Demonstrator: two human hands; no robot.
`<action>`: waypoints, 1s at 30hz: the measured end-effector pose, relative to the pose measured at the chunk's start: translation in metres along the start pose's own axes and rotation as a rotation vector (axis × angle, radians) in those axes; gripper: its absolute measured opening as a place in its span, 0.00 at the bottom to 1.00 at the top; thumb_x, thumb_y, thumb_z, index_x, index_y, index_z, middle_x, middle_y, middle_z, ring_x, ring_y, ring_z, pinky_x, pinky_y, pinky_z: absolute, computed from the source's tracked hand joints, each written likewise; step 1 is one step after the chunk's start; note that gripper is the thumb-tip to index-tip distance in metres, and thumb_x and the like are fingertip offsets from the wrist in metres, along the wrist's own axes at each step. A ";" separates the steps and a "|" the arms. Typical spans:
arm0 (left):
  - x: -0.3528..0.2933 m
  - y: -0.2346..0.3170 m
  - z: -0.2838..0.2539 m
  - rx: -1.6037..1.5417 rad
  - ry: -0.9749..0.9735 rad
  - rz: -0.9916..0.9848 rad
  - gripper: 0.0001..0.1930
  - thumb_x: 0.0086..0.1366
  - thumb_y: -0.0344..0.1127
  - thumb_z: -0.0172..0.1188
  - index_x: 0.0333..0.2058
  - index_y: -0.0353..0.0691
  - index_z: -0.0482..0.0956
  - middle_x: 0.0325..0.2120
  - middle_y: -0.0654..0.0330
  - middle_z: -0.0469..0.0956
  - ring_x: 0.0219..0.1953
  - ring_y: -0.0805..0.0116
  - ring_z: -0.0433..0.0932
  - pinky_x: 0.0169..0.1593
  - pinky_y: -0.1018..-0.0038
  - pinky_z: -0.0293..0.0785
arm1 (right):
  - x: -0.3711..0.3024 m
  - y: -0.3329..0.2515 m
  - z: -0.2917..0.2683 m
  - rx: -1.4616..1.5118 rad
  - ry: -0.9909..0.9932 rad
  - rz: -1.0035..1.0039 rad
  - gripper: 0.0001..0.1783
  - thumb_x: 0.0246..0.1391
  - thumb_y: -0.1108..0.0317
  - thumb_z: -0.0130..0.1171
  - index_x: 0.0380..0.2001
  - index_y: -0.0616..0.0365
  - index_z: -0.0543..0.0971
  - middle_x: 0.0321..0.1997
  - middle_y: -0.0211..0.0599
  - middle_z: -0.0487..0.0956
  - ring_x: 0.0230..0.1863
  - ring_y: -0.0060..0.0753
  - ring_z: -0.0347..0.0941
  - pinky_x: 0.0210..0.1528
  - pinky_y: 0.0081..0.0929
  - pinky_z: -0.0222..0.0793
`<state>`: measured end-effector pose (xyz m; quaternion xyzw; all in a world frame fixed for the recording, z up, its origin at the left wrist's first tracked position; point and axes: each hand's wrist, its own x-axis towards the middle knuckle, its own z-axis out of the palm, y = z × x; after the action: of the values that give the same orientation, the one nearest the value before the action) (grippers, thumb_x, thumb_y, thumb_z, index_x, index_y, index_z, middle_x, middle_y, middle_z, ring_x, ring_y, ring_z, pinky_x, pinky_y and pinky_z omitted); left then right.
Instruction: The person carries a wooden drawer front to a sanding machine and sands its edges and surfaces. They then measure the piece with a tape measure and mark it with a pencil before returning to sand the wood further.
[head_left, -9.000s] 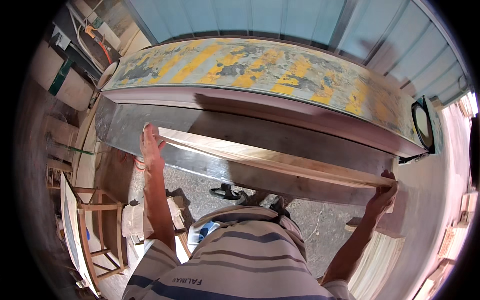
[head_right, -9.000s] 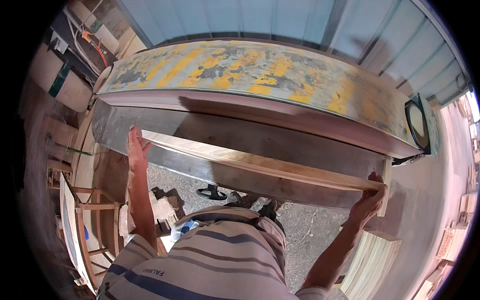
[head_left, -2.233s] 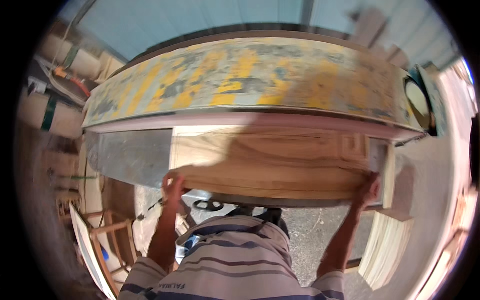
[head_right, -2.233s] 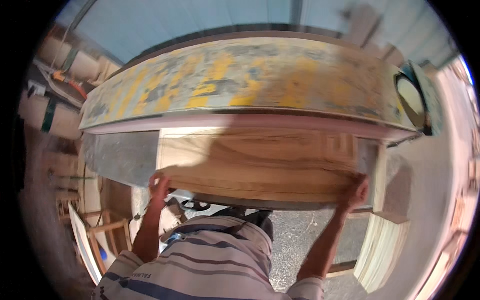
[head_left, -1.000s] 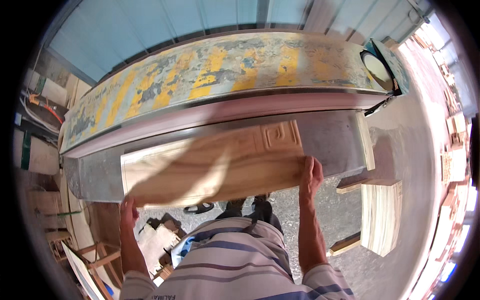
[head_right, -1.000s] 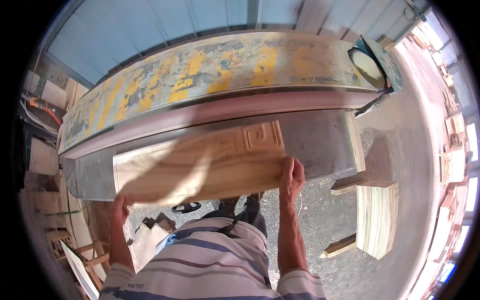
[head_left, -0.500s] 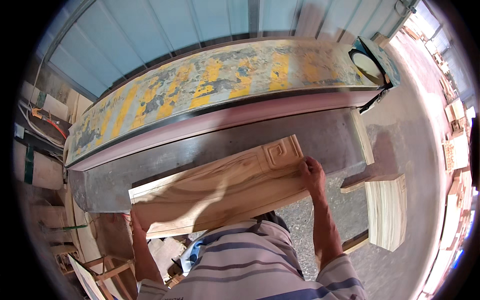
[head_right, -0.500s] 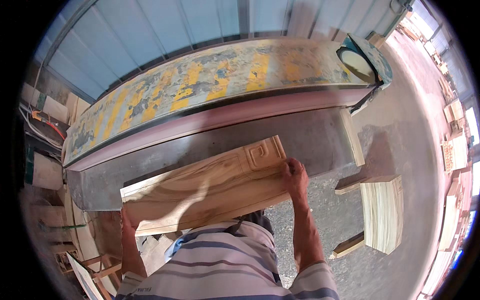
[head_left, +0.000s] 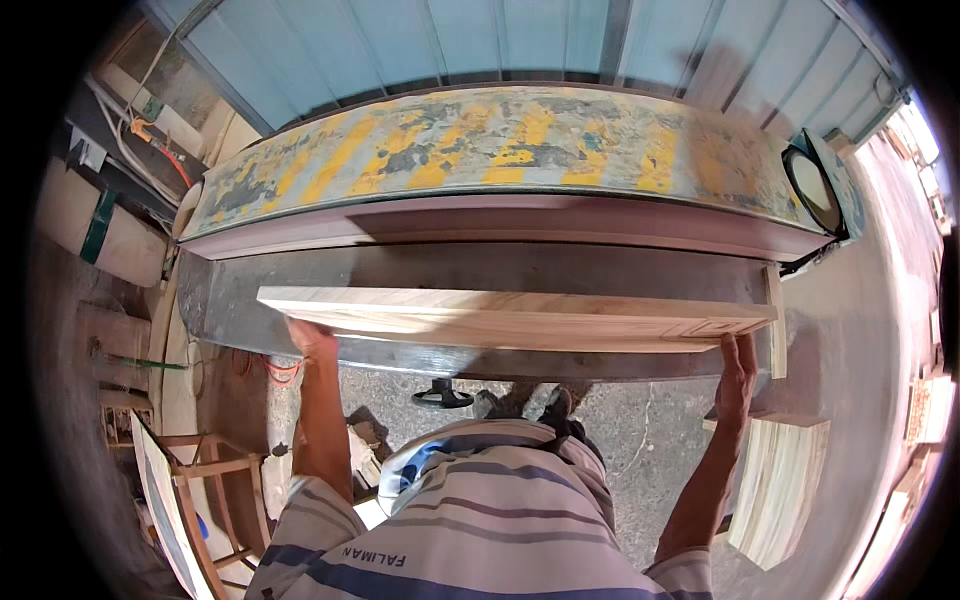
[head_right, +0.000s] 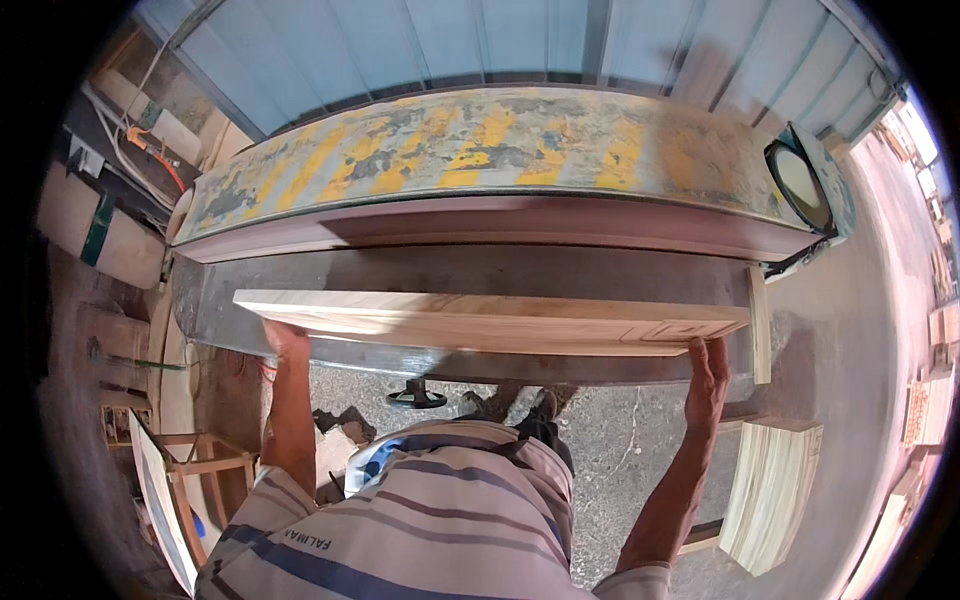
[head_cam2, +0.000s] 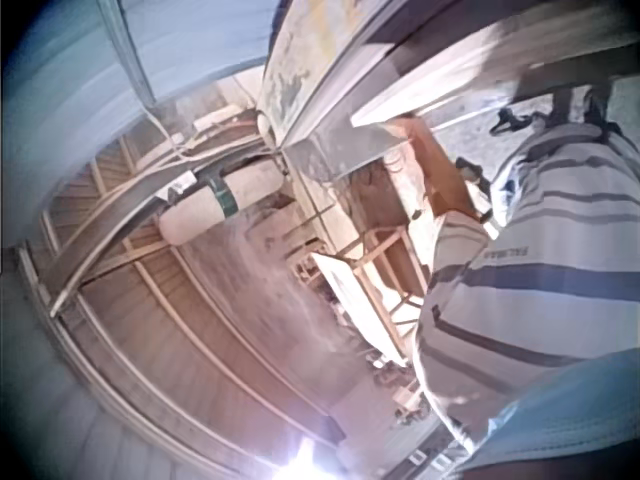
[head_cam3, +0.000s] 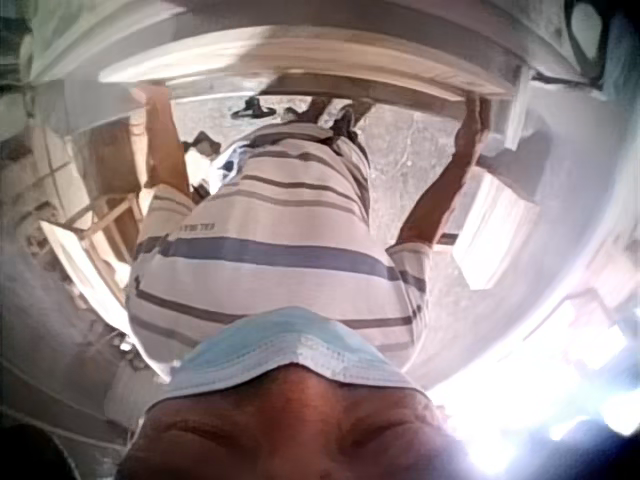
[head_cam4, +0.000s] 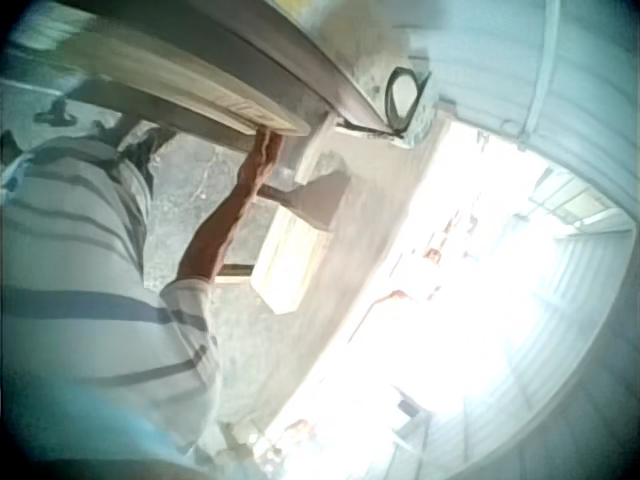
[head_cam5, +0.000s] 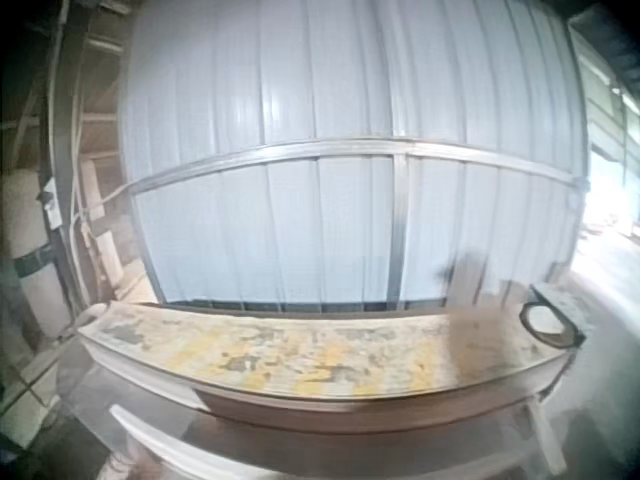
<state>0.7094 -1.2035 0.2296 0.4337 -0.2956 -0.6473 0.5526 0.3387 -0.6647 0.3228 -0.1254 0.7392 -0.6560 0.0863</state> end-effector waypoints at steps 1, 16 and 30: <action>0.000 -0.004 0.004 -0.008 -0.011 0.005 0.28 0.63 0.57 0.44 0.55 0.45 0.64 0.53 0.59 0.69 0.53 0.58 0.68 0.54 0.62 0.67 | 0.006 0.001 -0.003 0.031 -0.021 0.003 0.27 0.57 0.58 0.54 0.56 0.61 0.67 0.54 0.32 0.71 0.56 0.25 0.60 0.62 0.28 0.47; 0.055 -0.039 -0.063 0.046 -0.199 -0.119 0.18 0.63 0.53 0.46 0.40 0.46 0.74 0.34 0.67 0.76 0.31 0.75 0.71 0.29 0.81 0.64 | 0.018 0.007 -0.022 0.033 0.071 0.009 0.19 0.57 0.62 0.51 0.50 0.60 0.72 0.48 0.31 0.71 0.50 0.21 0.61 0.56 0.22 0.53; -0.005 -0.001 -0.011 0.051 0.050 -0.042 0.31 0.66 0.58 0.35 0.61 0.44 0.57 0.60 0.58 0.59 0.61 0.60 0.58 0.65 0.66 0.49 | 0.036 -0.037 -0.001 -0.157 0.243 -0.061 0.23 0.61 0.54 0.42 0.49 0.60 0.73 0.48 0.34 0.73 0.51 0.29 0.66 0.56 0.29 0.57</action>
<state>0.7185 -1.1970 0.2254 0.4698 -0.2889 -0.6402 0.5348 0.3071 -0.6781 0.3609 -0.0739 0.7891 -0.6088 -0.0340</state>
